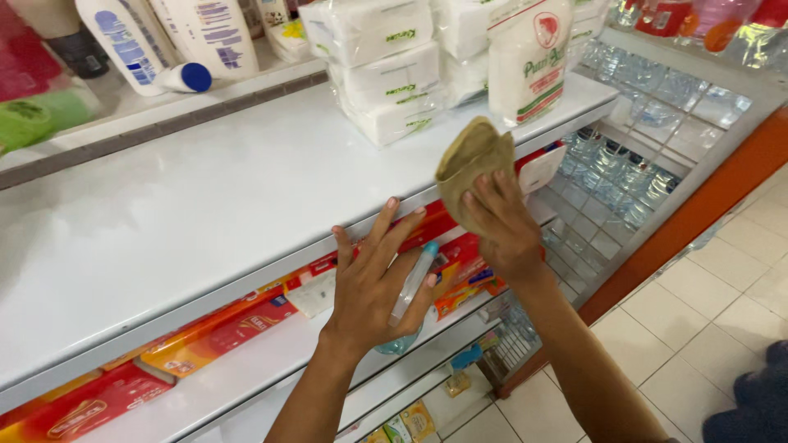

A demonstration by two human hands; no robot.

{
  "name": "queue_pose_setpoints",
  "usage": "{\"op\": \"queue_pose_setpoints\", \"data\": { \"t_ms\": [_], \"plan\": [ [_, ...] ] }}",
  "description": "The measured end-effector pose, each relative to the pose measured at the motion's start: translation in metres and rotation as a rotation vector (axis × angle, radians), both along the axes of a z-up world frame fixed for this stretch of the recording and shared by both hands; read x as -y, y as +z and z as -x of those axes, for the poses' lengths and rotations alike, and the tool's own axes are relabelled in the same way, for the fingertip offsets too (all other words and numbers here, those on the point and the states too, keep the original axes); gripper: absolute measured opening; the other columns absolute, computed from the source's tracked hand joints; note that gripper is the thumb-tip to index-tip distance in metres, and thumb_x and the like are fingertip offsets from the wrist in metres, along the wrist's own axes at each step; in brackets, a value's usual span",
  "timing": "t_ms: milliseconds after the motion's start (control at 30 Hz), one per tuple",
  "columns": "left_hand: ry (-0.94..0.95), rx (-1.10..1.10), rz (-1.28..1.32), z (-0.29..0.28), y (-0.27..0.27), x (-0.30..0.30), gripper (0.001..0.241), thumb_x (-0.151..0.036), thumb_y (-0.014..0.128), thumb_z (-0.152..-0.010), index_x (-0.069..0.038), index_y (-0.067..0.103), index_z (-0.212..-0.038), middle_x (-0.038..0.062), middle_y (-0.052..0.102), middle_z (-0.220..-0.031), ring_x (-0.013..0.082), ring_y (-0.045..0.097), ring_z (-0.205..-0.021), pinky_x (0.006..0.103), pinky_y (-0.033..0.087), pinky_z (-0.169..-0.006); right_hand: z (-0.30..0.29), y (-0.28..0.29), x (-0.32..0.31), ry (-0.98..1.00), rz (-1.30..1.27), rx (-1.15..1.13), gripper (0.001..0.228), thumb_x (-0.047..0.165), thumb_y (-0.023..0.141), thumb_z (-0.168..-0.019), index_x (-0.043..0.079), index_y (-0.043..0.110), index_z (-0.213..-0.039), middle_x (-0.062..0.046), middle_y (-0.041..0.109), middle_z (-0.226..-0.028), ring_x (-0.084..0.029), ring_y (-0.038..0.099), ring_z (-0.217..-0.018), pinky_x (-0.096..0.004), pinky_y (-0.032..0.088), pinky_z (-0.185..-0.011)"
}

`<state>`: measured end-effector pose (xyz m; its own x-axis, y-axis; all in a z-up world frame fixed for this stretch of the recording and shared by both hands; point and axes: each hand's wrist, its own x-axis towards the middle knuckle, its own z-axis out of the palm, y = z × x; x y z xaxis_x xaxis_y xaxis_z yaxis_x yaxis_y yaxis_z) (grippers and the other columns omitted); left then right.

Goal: The person cleans retail shelves by spraying a liquid from a bottle onto the surface and wiping it down with a cloth.

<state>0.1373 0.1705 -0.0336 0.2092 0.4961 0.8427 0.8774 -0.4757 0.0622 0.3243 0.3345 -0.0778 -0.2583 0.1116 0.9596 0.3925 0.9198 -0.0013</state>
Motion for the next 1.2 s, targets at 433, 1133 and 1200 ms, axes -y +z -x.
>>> {"op": "queue_pose_setpoints", "data": {
  "t_ms": [433,1133,1200],
  "plan": [
    [-0.136,0.015,0.188,-0.039,0.025,-0.029,0.023,-0.021,0.068,-0.089,-0.003,0.076,-0.101,0.015,0.056,-0.150,0.0353,0.034,-0.153,0.0683,0.001,-0.123,-0.053,0.000,-0.033,-0.125,0.165,-0.056,0.055,-0.018,0.056,-0.083,0.002,0.068,-0.132,-0.020,0.058,-0.147,-0.039,0.055,-0.141,-0.043,0.047,-0.119],
    [-0.131,0.028,0.082,-0.080,-0.009,-0.077,0.026,-0.018,0.067,-0.094,-0.001,0.075,-0.112,0.010,0.059,-0.149,0.0310,0.041,-0.153,0.0643,0.004,-0.129,-0.055,-0.009,-0.044,-0.057,0.298,-0.148,0.049,-0.017,0.063,-0.093,0.000,0.062,-0.139,-0.024,0.050,-0.153,-0.036,0.055,-0.141,-0.038,0.051,-0.115],
    [-0.124,0.028,0.076,-0.080,-0.010,-0.077,0.033,-0.019,0.067,-0.094,0.001,0.075,-0.119,0.008,0.060,-0.148,0.0287,0.043,-0.152,0.0639,0.006,-0.130,-0.057,-0.007,-0.047,-0.069,0.288,-0.128,0.050,-0.017,0.062,-0.093,0.000,0.062,-0.140,-0.024,0.049,-0.155,-0.038,0.053,-0.143,-0.040,0.051,-0.116]
  ]
}}
